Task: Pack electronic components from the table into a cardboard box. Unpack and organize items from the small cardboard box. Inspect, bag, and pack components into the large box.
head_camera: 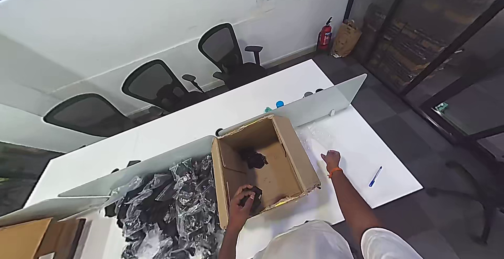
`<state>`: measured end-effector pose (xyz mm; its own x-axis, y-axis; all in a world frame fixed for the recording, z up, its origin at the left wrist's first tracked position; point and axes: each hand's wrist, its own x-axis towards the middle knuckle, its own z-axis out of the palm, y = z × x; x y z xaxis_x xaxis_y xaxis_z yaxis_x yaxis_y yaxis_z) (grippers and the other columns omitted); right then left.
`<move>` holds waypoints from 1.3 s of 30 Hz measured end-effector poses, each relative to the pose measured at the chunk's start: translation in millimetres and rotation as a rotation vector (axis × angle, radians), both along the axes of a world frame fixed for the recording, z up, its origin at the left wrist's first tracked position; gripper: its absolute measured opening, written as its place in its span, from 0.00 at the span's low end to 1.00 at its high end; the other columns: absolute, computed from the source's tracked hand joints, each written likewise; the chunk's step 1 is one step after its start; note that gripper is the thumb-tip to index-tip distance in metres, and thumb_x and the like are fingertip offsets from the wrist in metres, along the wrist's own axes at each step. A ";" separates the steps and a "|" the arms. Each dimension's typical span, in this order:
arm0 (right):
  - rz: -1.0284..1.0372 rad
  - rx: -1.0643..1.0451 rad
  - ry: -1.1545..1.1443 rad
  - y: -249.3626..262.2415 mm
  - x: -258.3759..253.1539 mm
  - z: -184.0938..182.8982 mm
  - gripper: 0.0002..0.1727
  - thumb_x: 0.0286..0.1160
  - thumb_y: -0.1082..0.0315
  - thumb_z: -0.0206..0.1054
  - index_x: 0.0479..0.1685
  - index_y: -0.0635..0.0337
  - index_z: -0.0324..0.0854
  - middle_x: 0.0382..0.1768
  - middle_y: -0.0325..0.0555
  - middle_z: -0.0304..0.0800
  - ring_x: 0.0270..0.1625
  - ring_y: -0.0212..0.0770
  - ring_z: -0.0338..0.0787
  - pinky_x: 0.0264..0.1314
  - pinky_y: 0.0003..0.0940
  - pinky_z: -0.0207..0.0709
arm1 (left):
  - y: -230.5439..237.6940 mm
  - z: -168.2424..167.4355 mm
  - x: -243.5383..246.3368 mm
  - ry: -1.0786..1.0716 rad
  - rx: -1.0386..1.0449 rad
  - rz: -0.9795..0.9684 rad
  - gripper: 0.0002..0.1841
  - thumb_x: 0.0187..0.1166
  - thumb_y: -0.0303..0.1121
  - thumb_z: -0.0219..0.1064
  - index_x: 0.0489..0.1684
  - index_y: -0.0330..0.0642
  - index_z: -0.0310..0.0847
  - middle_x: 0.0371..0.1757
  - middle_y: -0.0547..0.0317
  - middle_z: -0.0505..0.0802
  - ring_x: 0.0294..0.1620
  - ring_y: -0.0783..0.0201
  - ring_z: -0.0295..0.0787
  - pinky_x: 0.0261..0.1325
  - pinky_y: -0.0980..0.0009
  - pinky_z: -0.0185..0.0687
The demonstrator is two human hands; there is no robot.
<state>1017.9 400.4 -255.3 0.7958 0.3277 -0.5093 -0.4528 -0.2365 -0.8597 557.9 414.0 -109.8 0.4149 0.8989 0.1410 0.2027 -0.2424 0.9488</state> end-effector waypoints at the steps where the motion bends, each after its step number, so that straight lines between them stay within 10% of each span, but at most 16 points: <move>1: 0.036 -0.070 0.001 -3.5 -3.7 -0.5 0.21 0.90 0.67 0.52 0.73 0.75 0.65 0.59 0.72 0.78 0.51 0.58 0.89 0.53 0.54 0.87 | 0.3 -1.3 -1.0 -0.006 0.004 0.003 0.08 0.74 0.30 0.66 0.37 0.38 0.92 0.65 0.48 0.90 0.70 0.56 0.85 0.74 0.62 0.81; 6: 0.066 0.017 -0.313 -22.1 -37.3 55.6 0.22 0.90 0.63 0.54 0.71 0.73 0.67 0.60 0.66 0.80 0.42 0.50 0.92 0.46 0.46 0.90 | -2.0 4.7 1.2 -0.057 0.004 0.071 0.22 0.70 0.28 0.71 0.64 0.32 0.81 0.74 0.44 0.84 0.78 0.52 0.78 0.81 0.57 0.76; 9: 0.188 0.399 -0.615 -39.9 -78.3 131.2 0.13 0.84 0.69 0.56 0.57 0.70 0.73 0.39 0.50 0.85 0.32 0.36 0.86 0.36 0.33 0.84 | -7.7 21.8 9.8 -0.141 -0.065 0.078 0.37 0.66 0.28 0.76 0.80 0.33 0.67 0.80 0.45 0.80 0.81 0.51 0.75 0.81 0.56 0.76; 12: 0.678 0.646 -0.701 -59.1 -121.2 187.0 0.14 0.84 0.65 0.61 0.59 0.66 0.77 0.45 0.44 0.89 0.43 0.35 0.90 0.47 0.35 0.88 | -20.3 37.9 26.8 -0.248 -0.130 0.056 0.37 0.66 0.26 0.78 0.78 0.32 0.66 0.71 0.45 0.86 0.70 0.52 0.85 0.72 0.55 0.85; 16: 1.390 0.368 -0.573 -59.5 -180.0 223.9 0.44 0.73 0.45 0.74 0.87 0.55 0.63 0.75 0.43 0.80 0.65 0.35 0.88 0.64 0.37 0.87 | -33.3 59.4 51.2 -0.354 -0.137 -0.028 0.27 0.61 0.17 0.79 0.61 0.37 0.74 0.58 0.50 0.93 0.58 0.54 0.93 0.62 0.54 0.92; 20: 1.389 0.388 -0.442 -48.1 -215.6 210.5 0.26 0.75 0.61 0.74 0.74 0.55 0.80 0.71 0.43 0.85 0.70 0.31 0.85 0.75 0.32 0.80 | -25.0 52.9 49.4 -0.238 0.039 -0.043 0.15 0.62 0.18 0.76 0.47 0.36 0.83 0.58 0.49 0.94 0.63 0.55 0.91 0.69 0.55 0.87; 25: 1.254 0.226 -0.686 -8.5 -217.7 186.8 0.20 0.76 0.63 0.71 0.65 0.57 0.87 0.63 0.45 0.90 0.65 0.35 0.88 0.71 0.36 0.82 | -23.1 30.2 18.7 0.156 0.049 0.120 0.28 0.69 0.23 0.72 0.73 0.34 0.77 0.81 0.47 0.79 0.82 0.57 0.75 0.82 0.58 0.76; 28: 1.340 0.143 -0.793 19.3 -216.3 175.3 0.43 0.71 0.74 0.67 0.92 0.61 0.55 0.92 0.57 0.54 0.86 0.48 0.71 0.81 0.42 0.75 | -25.2 9.7 4.2 0.298 0.030 0.194 0.26 0.73 0.26 0.68 0.74 0.35 0.77 0.78 0.46 0.82 0.80 0.57 0.77 0.82 0.58 0.76; 31: 1.450 -0.018 -0.794 31.8 -217.6 175.0 0.53 0.66 0.78 0.65 0.97 0.56 0.39 0.96 0.56 0.37 0.77 0.53 0.81 0.69 0.47 0.83 | -27.7 2.9 0.3 0.441 0.012 0.177 0.23 0.78 0.29 0.65 0.74 0.37 0.78 0.75 0.46 0.84 0.79 0.55 0.79 0.82 0.56 0.74; 35: 1.713 -0.255 -0.886 5.5 -214.5 182.4 0.32 0.79 0.64 0.62 0.87 0.50 0.68 0.79 0.52 0.79 0.70 0.56 0.87 0.71 0.62 0.79 | -29.4 8.7 2.0 0.415 0.034 0.113 0.19 0.79 0.30 0.63 0.69 0.37 0.81 0.71 0.49 0.88 0.73 0.58 0.84 0.78 0.58 0.79; 39: 1.760 -0.267 -0.904 -40.9 -216.6 187.2 0.24 0.86 0.53 0.56 0.77 0.46 0.78 0.70 0.44 0.87 0.68 0.49 0.89 0.69 0.57 0.81 | -31.4 16.6 -8.3 0.545 0.302 0.377 0.20 0.73 0.31 0.69 0.64 0.41 0.88 0.79 0.44 0.82 0.85 0.42 0.69 0.86 0.42 0.64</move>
